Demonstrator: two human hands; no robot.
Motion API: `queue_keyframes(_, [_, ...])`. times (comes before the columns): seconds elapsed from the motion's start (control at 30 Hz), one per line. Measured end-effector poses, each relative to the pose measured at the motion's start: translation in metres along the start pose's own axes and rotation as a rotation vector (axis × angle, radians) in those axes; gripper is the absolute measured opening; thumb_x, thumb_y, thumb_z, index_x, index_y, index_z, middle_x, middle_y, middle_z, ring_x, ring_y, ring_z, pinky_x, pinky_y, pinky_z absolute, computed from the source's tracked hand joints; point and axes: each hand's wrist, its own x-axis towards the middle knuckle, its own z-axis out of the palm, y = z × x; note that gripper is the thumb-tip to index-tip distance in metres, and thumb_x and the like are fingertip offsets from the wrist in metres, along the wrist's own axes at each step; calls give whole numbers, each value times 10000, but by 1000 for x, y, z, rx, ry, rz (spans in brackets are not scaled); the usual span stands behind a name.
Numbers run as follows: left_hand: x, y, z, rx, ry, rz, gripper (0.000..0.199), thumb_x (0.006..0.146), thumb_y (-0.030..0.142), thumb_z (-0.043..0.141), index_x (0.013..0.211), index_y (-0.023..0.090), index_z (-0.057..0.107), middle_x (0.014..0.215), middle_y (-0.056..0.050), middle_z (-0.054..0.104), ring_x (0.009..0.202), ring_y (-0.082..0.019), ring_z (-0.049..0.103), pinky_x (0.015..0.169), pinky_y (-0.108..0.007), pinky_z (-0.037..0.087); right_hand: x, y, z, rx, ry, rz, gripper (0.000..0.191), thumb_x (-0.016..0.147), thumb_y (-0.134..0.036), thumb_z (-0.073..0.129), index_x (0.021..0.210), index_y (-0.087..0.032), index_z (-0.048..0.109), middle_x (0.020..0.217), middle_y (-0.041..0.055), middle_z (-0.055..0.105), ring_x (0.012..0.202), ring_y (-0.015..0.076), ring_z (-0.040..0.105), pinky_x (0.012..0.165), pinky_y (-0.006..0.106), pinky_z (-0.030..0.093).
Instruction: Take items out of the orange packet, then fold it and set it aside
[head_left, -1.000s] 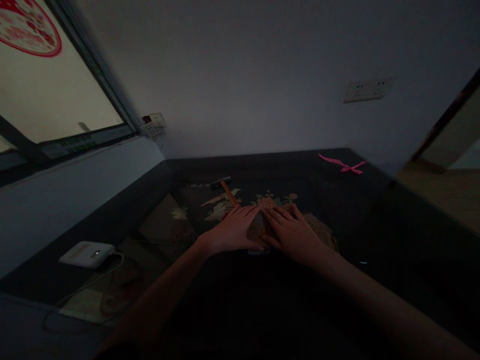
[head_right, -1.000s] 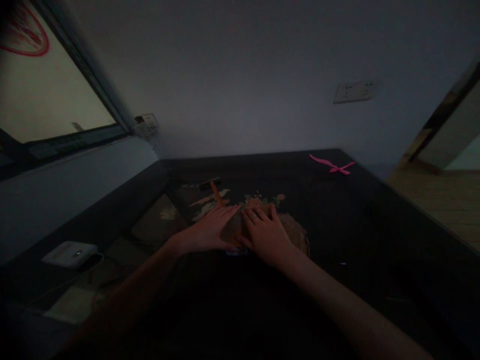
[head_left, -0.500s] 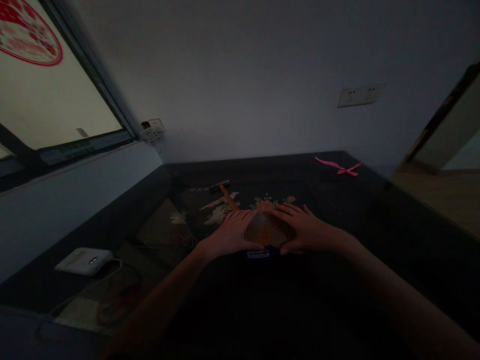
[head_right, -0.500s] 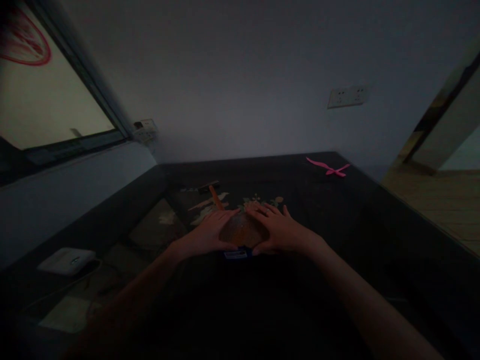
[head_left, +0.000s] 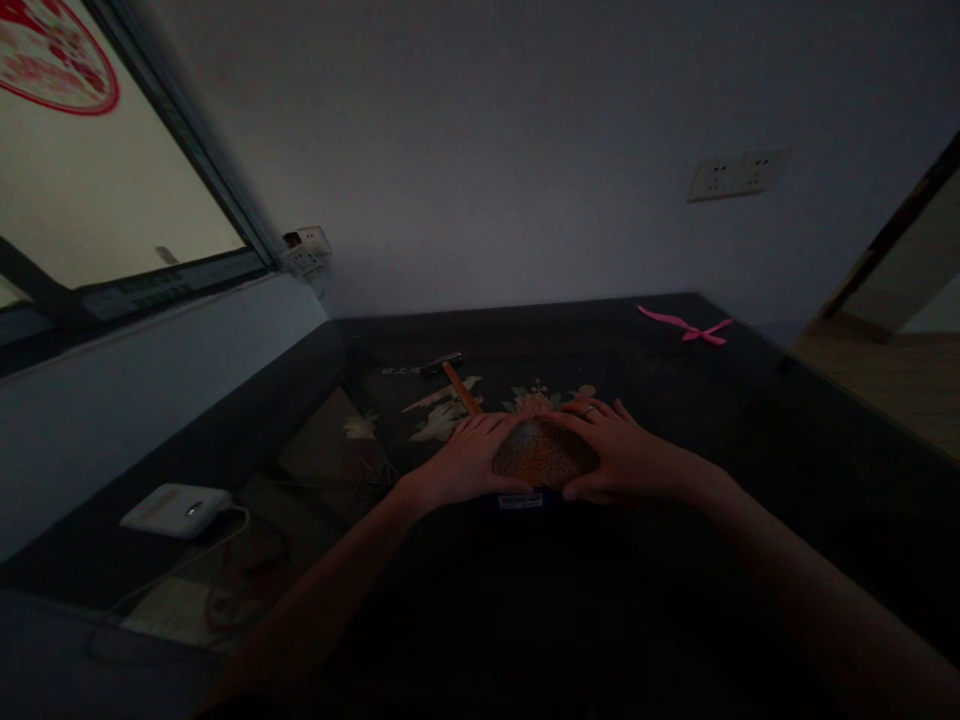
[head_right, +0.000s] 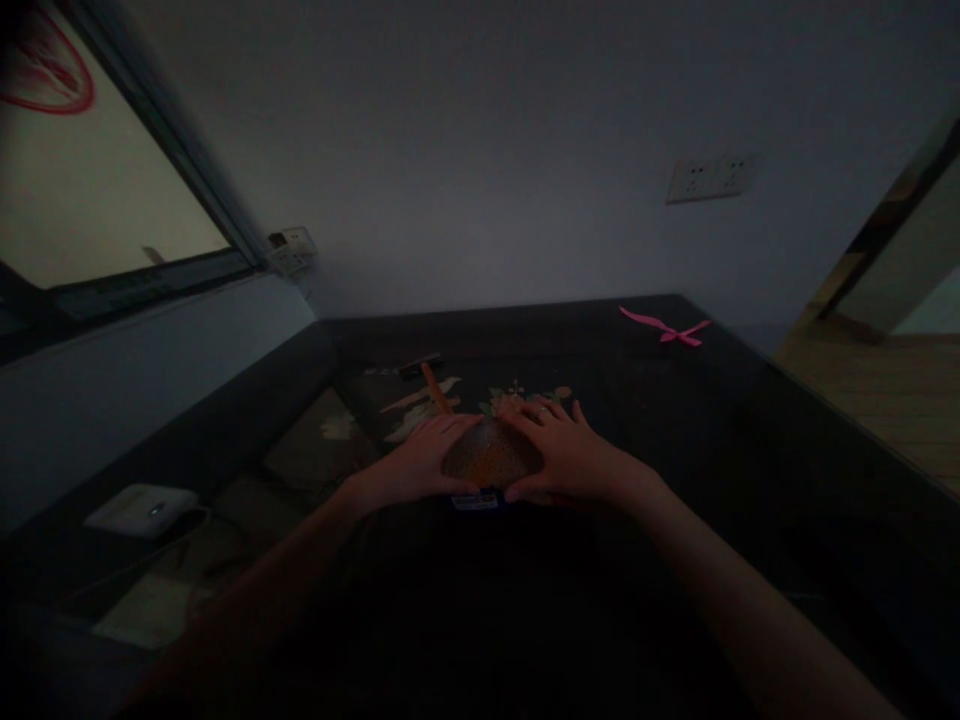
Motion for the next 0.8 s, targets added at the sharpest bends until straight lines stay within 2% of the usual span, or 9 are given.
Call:
queue_keyframes(0.1, [-1,0,0,4,-10,-25,910,688,653,639,1409,187,337,1402,-151,440,1284,-340,398,1060,-491,306,-3,-2,1,5,-70,-10,1100,569,-669,717,1478,-228,283,1488,206,320,1359,444,224,982,747,175])
queue_keyframes(0.17, [-1,0,0,8,-11,-40,911,701,671,613,1417,187,325,1407,-155,431,1289,-345,388,1058,-491,309,-4,-2,3,1,-82,-4,1125,561,-657,729,1488,-226,257,1493,214,305,1355,450,232,990,742,163])
queue_keyframes(0.37, [-2,-1,0,37,-27,-45,917,707,680,598,1427,196,301,1418,-146,416,1305,-336,369,1074,-485,284,-3,-4,4,-20,-40,-14,1001,647,-574,706,1478,-208,285,1430,206,394,1300,425,339,998,698,220])
queue_keyframes(0.57, [-1,-2,2,67,-42,-15,1029,622,679,675,1436,193,275,1416,-149,417,1293,-343,380,1069,-475,285,-1,-4,6,-42,-54,0,955,669,-510,710,1474,-210,294,1418,200,411,1286,412,365,993,699,228])
queue_keyframes(0.7, [0,1,2,84,-39,-26,975,648,653,667,1423,186,304,1371,-152,459,1250,-350,423,1029,-482,329,-3,-4,7,-76,-58,6,1011,644,-592,713,1481,-227,278,1487,209,325,1356,455,227,969,766,150])
queue_keyframes(0.8, [-4,1,-1,73,-25,-27,966,644,645,673,1411,171,327,1356,-157,470,1234,-346,437,1024,-477,339,-8,-11,-4,-86,24,3,1009,653,-624,700,1480,-230,278,1527,194,261,1390,445,133,988,761,119])
